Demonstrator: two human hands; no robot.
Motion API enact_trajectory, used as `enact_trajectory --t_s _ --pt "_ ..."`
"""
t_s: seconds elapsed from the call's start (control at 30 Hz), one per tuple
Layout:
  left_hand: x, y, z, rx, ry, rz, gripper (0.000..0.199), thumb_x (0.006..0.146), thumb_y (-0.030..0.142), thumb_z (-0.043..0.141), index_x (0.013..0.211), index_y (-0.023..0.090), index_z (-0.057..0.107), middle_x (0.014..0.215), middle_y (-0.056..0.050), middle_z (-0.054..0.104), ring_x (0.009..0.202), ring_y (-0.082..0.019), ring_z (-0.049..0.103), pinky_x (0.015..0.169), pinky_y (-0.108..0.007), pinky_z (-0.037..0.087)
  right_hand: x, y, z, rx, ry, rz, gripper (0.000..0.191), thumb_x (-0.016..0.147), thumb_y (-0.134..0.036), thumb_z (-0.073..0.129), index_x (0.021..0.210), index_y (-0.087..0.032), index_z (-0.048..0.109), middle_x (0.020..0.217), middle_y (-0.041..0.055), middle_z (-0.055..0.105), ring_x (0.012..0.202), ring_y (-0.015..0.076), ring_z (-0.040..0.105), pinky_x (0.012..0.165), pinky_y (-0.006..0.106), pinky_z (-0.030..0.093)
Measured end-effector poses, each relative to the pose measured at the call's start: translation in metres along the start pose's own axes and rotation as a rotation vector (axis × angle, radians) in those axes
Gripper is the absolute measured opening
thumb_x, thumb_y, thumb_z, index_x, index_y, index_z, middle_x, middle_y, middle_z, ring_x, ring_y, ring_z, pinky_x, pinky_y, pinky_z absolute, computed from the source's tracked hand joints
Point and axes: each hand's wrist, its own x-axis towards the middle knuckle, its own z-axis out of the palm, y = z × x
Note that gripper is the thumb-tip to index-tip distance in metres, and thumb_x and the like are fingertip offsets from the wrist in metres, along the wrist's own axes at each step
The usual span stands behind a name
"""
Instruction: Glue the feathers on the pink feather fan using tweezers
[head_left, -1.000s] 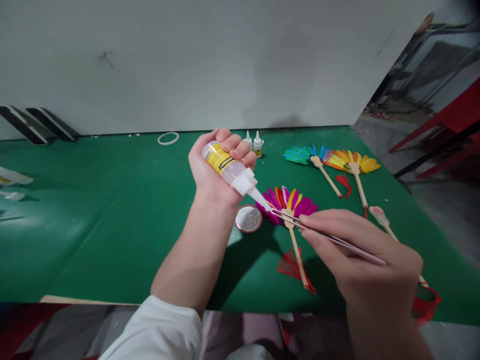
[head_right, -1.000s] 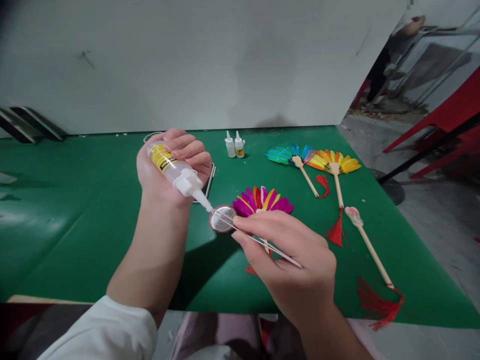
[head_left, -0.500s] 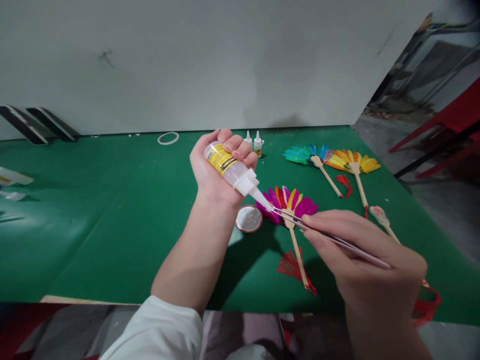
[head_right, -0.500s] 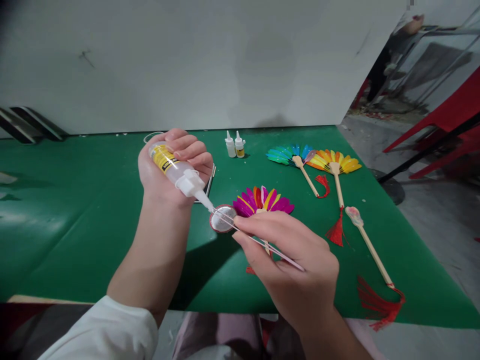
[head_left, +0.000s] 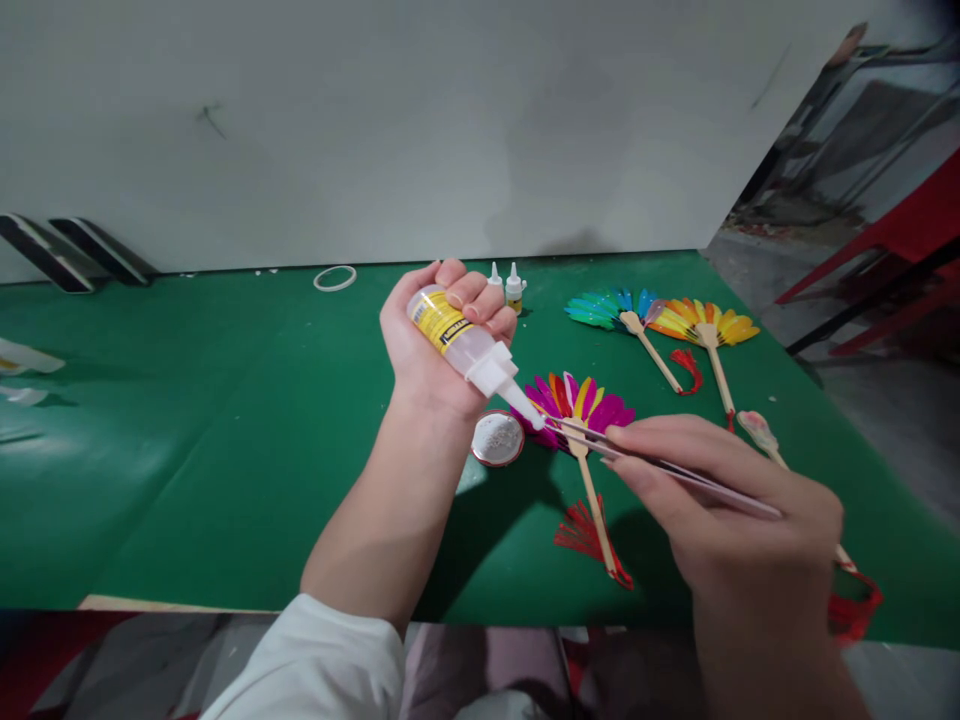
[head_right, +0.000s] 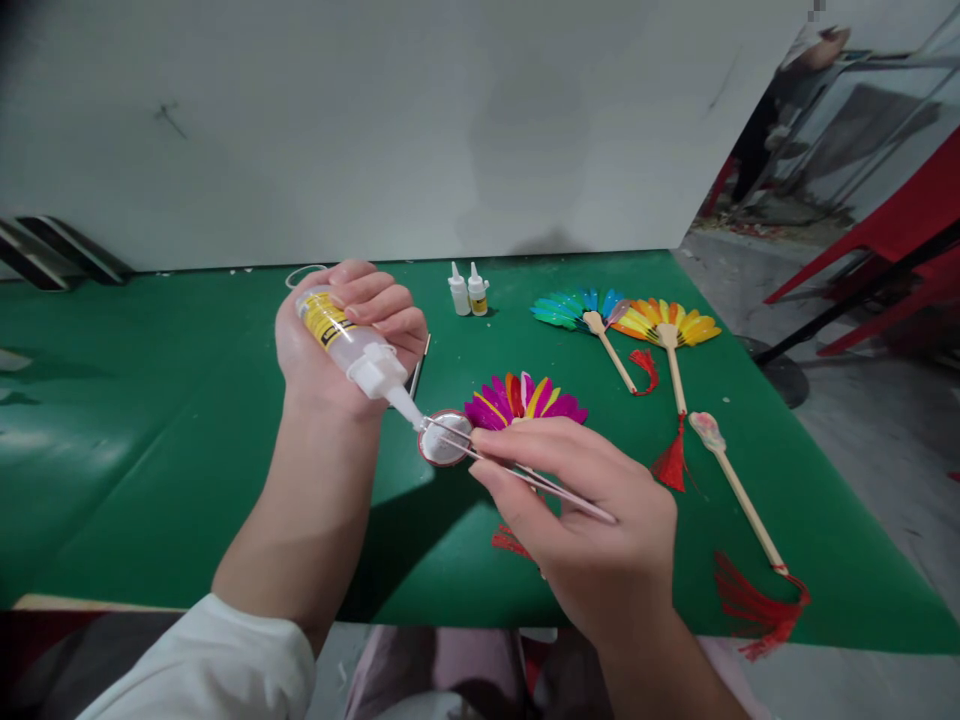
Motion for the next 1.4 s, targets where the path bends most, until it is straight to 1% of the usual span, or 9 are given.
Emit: enact_trajectory --t_s 0.13,0.23,0.33,0.53,0.7,0.83,0.93,1.17,1.4 --pt "-0.001 0.001 0.001 0.008 -0.006 0.010 0.034 0.086 0.022 0.035 0.052 0.018 0.037 0.042 0.004 0.037 0.036 -0.006 0.037 0.039 -0.019 0.030 0.000 0.013 0.001 0.228 -0.058 0.167 0.022 0.071 -0.013 0.066 0.083 -0.031 0.070 0.075 -0.0031 0.071 0.061 0.0149 0.067 0.051 0.024 0.057" --pt "-0.002 0.001 0.001 0.005 -0.024 0.013 0.033 0.086 0.022 0.035 0.053 0.018 0.038 0.043 0.004 0.037 0.036 -0.006 0.037 0.039 -0.019 0.031 0.001 0.023 0.004 0.344 -0.068 0.196 0.022 0.071 -0.014 0.067 0.081 -0.033 0.070 0.071 -0.0047 0.071 0.056 0.0131 0.067 0.047 0.020 0.055" --pt "-0.003 0.001 0.002 0.023 -0.014 0.012 0.033 0.086 0.023 0.035 0.053 0.018 0.038 0.043 0.003 0.037 0.036 -0.006 0.037 0.039 -0.019 0.030 0.002 0.026 0.004 0.399 -0.114 0.214 0.021 0.071 -0.015 0.067 0.082 -0.032 0.070 0.070 -0.0037 0.071 0.055 0.0143 0.067 0.046 0.021 0.055" --pt "-0.004 0.000 0.001 -0.021 -0.067 0.026 0.031 0.085 0.021 0.036 0.054 0.018 0.039 0.042 0.003 0.037 0.036 -0.007 0.038 0.038 -0.020 0.032 0.002 0.023 0.003 0.407 -0.144 0.264 0.015 0.073 -0.018 0.066 0.083 -0.028 0.070 0.071 -0.0001 0.072 0.058 0.0171 0.068 0.047 0.024 0.057" --pt "-0.005 0.001 0.002 -0.022 -0.063 0.018 0.031 0.086 0.021 0.036 0.055 0.018 0.039 0.042 0.004 0.036 0.036 -0.007 0.038 0.038 -0.020 0.031 0.002 0.027 0.006 0.400 -0.152 0.201 0.017 0.074 -0.018 0.065 0.084 -0.031 0.069 0.071 -0.0022 0.072 0.057 0.0162 0.068 0.047 0.023 0.058" --pt "-0.005 0.001 0.003 -0.019 -0.061 0.005 0.032 0.086 0.020 0.036 0.054 0.018 0.037 0.043 0.004 0.036 0.035 -0.006 0.037 0.038 -0.019 0.030 0.003 0.025 0.006 0.468 -0.166 0.262 0.016 0.074 -0.017 0.065 0.083 -0.030 0.070 0.073 -0.0020 0.072 0.059 0.0162 0.068 0.051 0.024 0.059" --pt "-0.005 0.001 0.004 -0.032 -0.071 -0.003 0.031 0.085 0.020 0.036 0.054 0.018 0.037 0.042 0.004 0.036 0.035 -0.006 0.037 0.038 -0.019 0.030 0.003 0.022 0.005 0.472 -0.169 0.291 0.017 0.074 -0.017 0.065 0.082 -0.031 0.070 0.072 -0.0021 0.072 0.058 0.0158 0.068 0.051 0.024 0.059" --pt "-0.005 0.000 0.003 -0.039 -0.092 0.005 0.030 0.085 0.020 0.035 0.055 0.019 0.037 0.042 0.004 0.037 0.035 -0.007 0.037 0.038 -0.020 0.031 0.000 0.020 0.006 0.456 -0.129 0.274 0.018 0.073 -0.017 0.066 0.082 -0.032 0.070 0.069 -0.0028 0.071 0.057 0.0149 0.067 0.047 0.023 0.056" --pt "-0.002 0.000 0.002 -0.015 -0.115 0.021 0.032 0.086 0.021 0.031 0.054 0.018 0.034 0.044 0.004 0.035 0.035 -0.006 0.035 0.038 -0.019 0.030 -0.001 0.018 0.005 0.410 -0.097 0.271 0.012 0.071 -0.020 0.068 0.077 -0.030 0.071 0.066 -0.0017 0.070 0.054 0.0142 0.065 0.045 0.022 0.053"
